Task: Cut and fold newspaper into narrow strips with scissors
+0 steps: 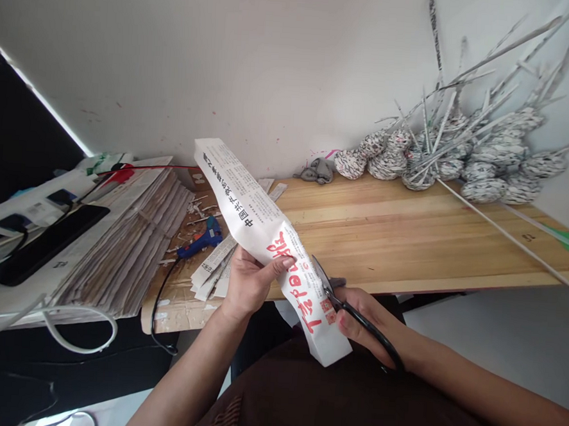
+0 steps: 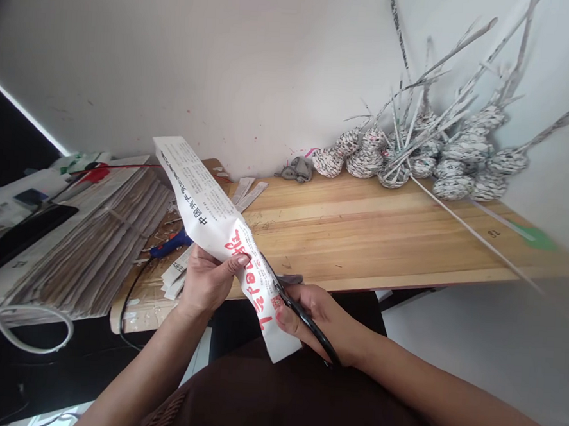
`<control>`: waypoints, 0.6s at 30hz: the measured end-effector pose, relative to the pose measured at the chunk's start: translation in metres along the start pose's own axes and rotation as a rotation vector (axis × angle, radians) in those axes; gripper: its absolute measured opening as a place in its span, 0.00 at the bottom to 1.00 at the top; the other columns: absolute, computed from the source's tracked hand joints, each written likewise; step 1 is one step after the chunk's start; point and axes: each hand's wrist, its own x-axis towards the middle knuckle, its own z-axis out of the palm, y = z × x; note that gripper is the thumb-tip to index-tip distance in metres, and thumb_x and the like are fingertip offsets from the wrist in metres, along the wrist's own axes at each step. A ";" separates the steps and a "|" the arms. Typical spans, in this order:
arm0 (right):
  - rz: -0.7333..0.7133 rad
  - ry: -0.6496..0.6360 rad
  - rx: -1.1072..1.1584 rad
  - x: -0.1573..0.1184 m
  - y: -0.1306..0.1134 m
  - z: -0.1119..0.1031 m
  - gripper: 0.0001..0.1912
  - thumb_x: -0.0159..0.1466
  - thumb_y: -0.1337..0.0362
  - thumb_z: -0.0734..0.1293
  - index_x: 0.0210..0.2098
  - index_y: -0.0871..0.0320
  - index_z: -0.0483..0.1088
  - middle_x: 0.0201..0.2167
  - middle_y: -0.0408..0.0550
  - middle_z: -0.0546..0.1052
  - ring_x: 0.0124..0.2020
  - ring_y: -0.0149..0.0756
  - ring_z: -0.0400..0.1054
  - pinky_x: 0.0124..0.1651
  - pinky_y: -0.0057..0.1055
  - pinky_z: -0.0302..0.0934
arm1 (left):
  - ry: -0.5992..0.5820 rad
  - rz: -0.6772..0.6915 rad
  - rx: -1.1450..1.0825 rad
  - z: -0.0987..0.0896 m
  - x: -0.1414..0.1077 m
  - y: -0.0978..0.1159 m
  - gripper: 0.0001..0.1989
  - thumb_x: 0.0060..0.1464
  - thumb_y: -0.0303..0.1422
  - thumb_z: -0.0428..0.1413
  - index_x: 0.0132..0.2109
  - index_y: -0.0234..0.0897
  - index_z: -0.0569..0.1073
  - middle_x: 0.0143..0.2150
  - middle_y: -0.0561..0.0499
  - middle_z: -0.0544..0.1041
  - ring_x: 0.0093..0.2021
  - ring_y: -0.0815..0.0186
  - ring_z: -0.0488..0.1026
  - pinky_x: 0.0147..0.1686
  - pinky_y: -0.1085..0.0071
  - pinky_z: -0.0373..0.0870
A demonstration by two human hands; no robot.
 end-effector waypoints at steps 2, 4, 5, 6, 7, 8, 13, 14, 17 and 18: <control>-0.037 0.019 -0.026 0.000 -0.004 0.001 0.26 0.67 0.38 0.63 0.35 0.56 0.65 0.27 0.43 0.65 0.26 0.31 0.56 0.26 0.31 0.52 | -0.001 -0.002 -0.016 0.000 -0.002 -0.003 0.17 0.43 0.26 0.72 0.40 0.39 0.79 0.36 0.51 0.83 0.33 0.66 0.80 0.36 0.71 0.80; -0.044 0.032 -0.027 0.001 -0.005 0.002 0.28 0.67 0.36 0.60 0.34 0.56 0.65 0.26 0.44 0.65 0.25 0.31 0.56 0.25 0.31 0.52 | 0.002 0.000 -0.020 0.001 -0.002 -0.003 0.16 0.42 0.26 0.72 0.40 0.39 0.79 0.36 0.51 0.83 0.33 0.67 0.79 0.36 0.71 0.80; -0.038 0.032 -0.019 0.001 -0.005 0.003 0.29 0.67 0.35 0.59 0.34 0.56 0.65 0.25 0.44 0.66 0.24 0.31 0.57 0.24 0.31 0.53 | 0.007 0.002 -0.018 0.001 -0.001 -0.004 0.16 0.42 0.26 0.73 0.40 0.39 0.79 0.36 0.51 0.83 0.33 0.67 0.79 0.36 0.71 0.79; -0.028 0.032 -0.007 0.001 -0.003 0.004 0.31 0.66 0.33 0.58 0.34 0.57 0.66 0.24 0.43 0.66 0.22 0.31 0.58 0.22 0.30 0.53 | 0.013 0.003 -0.015 0.001 0.000 -0.003 0.17 0.42 0.27 0.73 0.40 0.39 0.79 0.36 0.51 0.83 0.33 0.66 0.79 0.36 0.71 0.79; -0.017 0.033 0.007 0.001 -0.001 0.005 0.33 0.65 0.31 0.57 0.33 0.57 0.66 0.22 0.43 0.67 0.20 0.30 0.59 0.21 0.30 0.53 | 0.020 0.004 -0.014 0.002 0.001 -0.003 0.17 0.42 0.27 0.73 0.40 0.39 0.79 0.36 0.51 0.83 0.33 0.66 0.79 0.36 0.71 0.80; -0.007 0.035 0.022 0.001 0.002 0.006 0.35 0.64 0.30 0.57 0.32 0.57 0.66 0.21 0.43 0.67 0.18 0.29 0.59 0.19 0.29 0.53 | 0.028 0.006 -0.015 0.002 0.001 -0.003 0.17 0.42 0.27 0.73 0.40 0.39 0.79 0.36 0.51 0.83 0.33 0.66 0.79 0.36 0.71 0.80; 0.075 0.079 0.073 0.000 0.015 0.007 0.36 0.59 0.27 0.61 0.31 0.57 0.66 0.18 0.39 0.66 0.13 0.26 0.59 0.14 0.24 0.52 | 0.037 0.005 -0.027 0.002 0.002 -0.003 0.18 0.41 0.26 0.73 0.40 0.39 0.79 0.35 0.52 0.83 0.32 0.66 0.79 0.35 0.71 0.80; 0.089 0.075 0.071 0.000 0.014 0.006 0.35 0.59 0.28 0.61 0.31 0.57 0.65 0.18 0.39 0.66 0.13 0.26 0.59 0.14 0.24 0.52 | 0.038 0.005 -0.026 0.002 0.001 -0.003 0.18 0.41 0.26 0.73 0.40 0.40 0.78 0.35 0.52 0.83 0.32 0.66 0.79 0.35 0.71 0.80; 0.050 0.063 0.008 -0.001 0.004 0.005 0.31 0.64 0.32 0.60 0.31 0.56 0.65 0.21 0.42 0.67 0.18 0.29 0.60 0.19 0.28 0.57 | 0.032 -0.009 -0.009 0.004 -0.002 -0.003 0.17 0.41 0.26 0.73 0.40 0.39 0.78 0.35 0.51 0.83 0.33 0.66 0.80 0.35 0.70 0.80; 0.017 0.076 -0.029 -0.002 0.000 0.004 0.30 0.66 0.33 0.59 0.32 0.55 0.66 0.23 0.43 0.68 0.21 0.31 0.60 0.21 0.29 0.58 | 0.030 -0.018 -0.001 0.004 -0.003 -0.003 0.17 0.42 0.26 0.73 0.40 0.39 0.78 0.36 0.51 0.83 0.33 0.65 0.80 0.36 0.70 0.80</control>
